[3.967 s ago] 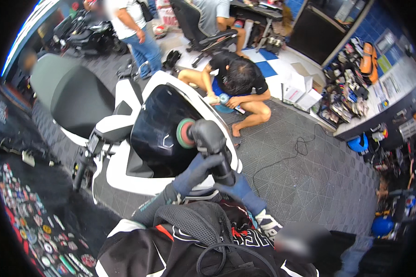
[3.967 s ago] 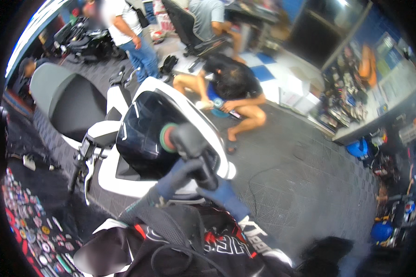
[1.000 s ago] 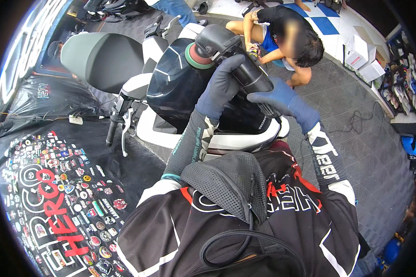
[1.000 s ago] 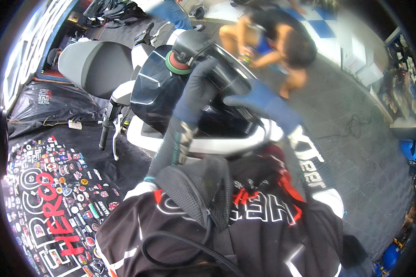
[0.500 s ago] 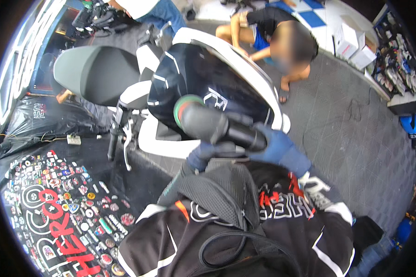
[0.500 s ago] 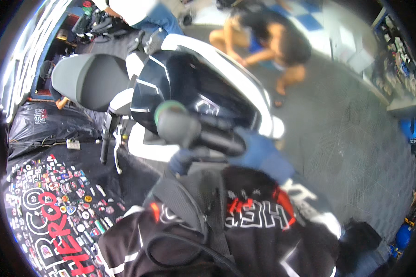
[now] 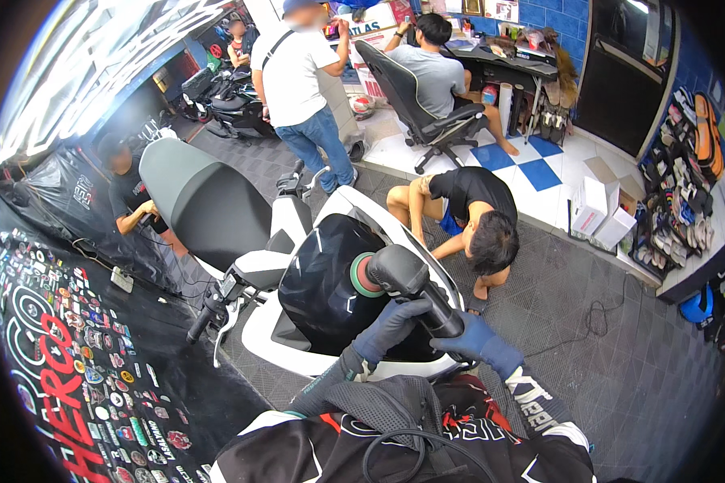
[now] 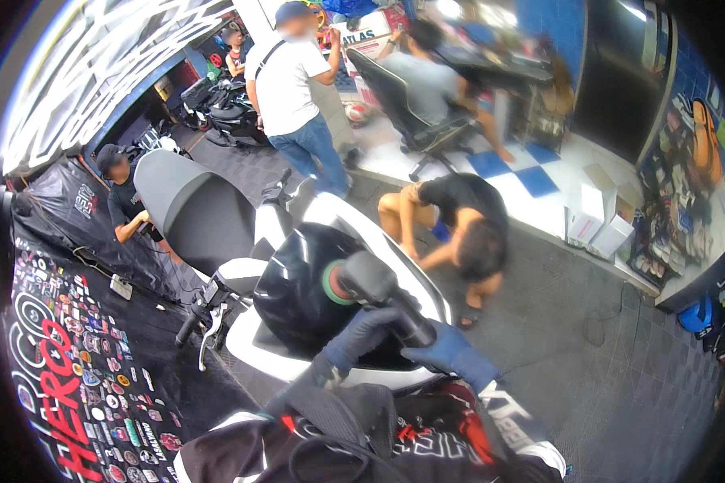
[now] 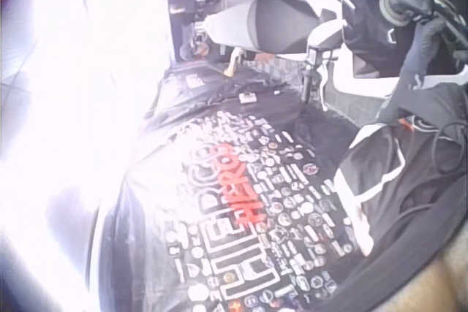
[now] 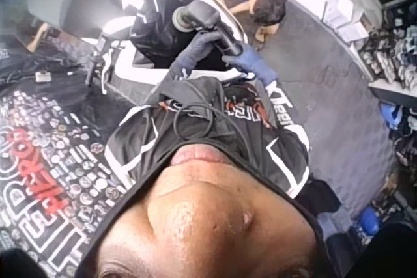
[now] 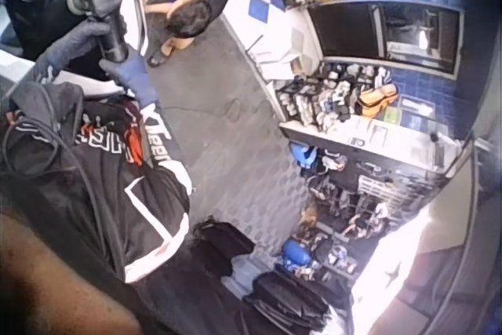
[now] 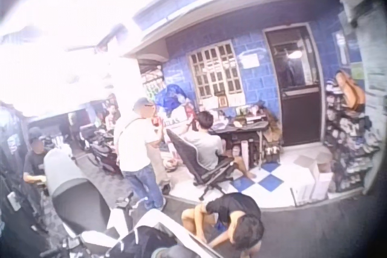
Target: The person uses a rotary polishing machine with a green pad to polish the black and white fairing of a motorcycle. They move the tool across the curved surfaces of the front and side panels in a workshop setting.
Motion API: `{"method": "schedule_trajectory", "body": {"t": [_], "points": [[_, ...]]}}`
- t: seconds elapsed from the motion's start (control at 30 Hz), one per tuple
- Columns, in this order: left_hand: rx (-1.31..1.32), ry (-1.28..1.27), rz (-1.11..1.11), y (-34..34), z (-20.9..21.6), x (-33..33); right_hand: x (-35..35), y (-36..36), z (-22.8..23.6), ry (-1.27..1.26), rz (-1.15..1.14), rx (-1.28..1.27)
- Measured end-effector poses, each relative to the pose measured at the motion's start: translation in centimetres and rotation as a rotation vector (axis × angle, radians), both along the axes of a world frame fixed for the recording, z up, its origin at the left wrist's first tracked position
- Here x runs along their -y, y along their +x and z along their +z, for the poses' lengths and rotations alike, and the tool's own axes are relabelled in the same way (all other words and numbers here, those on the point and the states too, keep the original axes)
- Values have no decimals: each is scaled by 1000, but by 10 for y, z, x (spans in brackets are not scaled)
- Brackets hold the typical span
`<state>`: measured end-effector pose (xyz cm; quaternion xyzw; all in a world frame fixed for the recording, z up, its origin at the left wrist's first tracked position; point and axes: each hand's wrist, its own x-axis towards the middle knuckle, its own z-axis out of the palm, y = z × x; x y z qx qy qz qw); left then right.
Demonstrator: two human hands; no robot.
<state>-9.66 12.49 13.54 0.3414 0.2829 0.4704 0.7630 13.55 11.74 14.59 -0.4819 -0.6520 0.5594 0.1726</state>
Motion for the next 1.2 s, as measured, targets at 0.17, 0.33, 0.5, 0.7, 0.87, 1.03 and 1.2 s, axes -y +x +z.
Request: {"method": "schedule_trajectory", "body": {"t": [0.17,0.33,0.5,0.7,0.87,1.03,1.2], "points": [[6,78,-33,-16,-9,25,20,-13,-12,100,35,39],[-187,210,-251,-49,9,69,68,-27,-33,99,51,19],[-300,143,-363,-70,15,103,96,-32,-37,210,73,61],[-178,218,-238,-40,-13,60,62,-16,-30,160,41,111],[17,113,-54,0,-23,10,6,6,-26,96,32,20],[109,-41,53,24,-14,-24,-32,16,-23,-130,81,-90],[78,-13,46,16,-7,-12,-10,2,-25,-115,18,-94]]}}
